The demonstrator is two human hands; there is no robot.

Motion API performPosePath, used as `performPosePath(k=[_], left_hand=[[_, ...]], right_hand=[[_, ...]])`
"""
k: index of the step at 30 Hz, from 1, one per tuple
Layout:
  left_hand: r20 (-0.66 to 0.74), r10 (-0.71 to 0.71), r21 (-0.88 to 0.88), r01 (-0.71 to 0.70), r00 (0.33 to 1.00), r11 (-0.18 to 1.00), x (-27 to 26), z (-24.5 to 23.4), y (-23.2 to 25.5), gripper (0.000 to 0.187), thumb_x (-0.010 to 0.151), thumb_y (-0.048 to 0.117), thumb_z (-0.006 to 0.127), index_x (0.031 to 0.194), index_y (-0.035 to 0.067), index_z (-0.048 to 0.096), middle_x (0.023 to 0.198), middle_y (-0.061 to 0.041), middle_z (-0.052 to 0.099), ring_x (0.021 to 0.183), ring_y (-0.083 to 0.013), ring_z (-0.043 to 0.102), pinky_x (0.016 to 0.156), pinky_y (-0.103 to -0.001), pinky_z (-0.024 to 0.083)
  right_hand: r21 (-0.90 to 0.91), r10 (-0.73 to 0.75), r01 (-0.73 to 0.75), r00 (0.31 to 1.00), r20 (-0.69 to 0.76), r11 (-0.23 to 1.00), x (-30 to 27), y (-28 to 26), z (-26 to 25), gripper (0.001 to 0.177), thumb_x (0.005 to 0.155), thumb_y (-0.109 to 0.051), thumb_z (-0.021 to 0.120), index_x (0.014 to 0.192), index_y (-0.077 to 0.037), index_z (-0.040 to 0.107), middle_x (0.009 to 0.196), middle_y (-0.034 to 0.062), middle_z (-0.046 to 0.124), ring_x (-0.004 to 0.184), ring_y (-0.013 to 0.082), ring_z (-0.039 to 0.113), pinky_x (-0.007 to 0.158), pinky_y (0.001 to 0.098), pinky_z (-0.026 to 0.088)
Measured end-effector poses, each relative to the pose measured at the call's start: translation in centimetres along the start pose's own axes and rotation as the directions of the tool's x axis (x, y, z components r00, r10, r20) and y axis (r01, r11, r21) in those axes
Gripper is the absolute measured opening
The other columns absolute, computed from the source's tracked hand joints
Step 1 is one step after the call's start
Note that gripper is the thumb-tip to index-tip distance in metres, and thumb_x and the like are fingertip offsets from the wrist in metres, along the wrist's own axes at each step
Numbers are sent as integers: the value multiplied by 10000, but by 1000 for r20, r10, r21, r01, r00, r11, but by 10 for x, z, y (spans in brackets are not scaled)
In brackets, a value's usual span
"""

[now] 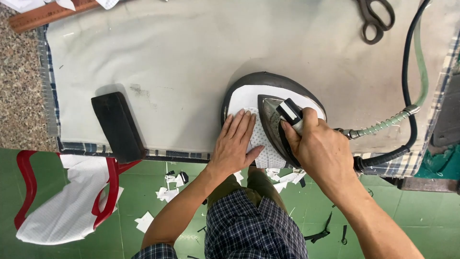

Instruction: The person irons a white patterned fabric piece on a curved ironing board using a steam iron. They repeatedly press and smooth the fabric, occasionally using a black foam block to hold or press the material while ironing.

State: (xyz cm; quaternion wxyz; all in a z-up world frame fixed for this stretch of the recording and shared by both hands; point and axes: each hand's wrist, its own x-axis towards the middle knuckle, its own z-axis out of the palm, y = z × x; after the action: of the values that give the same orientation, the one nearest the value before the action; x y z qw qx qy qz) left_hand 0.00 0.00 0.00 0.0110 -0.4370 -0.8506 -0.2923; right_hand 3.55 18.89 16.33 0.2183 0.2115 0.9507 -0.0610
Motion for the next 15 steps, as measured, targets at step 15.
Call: performPosePath(k=[15], left_hand=[[3, 3, 272, -3, 1000, 962, -6, 7, 11, 757, 1027, 608, 340, 1481, 27, 514, 1518, -162, 433, 1439, -363, 396, 1220, -573, 300]], right_hand=[[-43, -58, 56, 997, -49, 998, 9, 3, -3, 508, 1057, -519, 495, 1221, -47, 586, 790, 174, 716, 676, 371, 764, 621, 469, 616]])
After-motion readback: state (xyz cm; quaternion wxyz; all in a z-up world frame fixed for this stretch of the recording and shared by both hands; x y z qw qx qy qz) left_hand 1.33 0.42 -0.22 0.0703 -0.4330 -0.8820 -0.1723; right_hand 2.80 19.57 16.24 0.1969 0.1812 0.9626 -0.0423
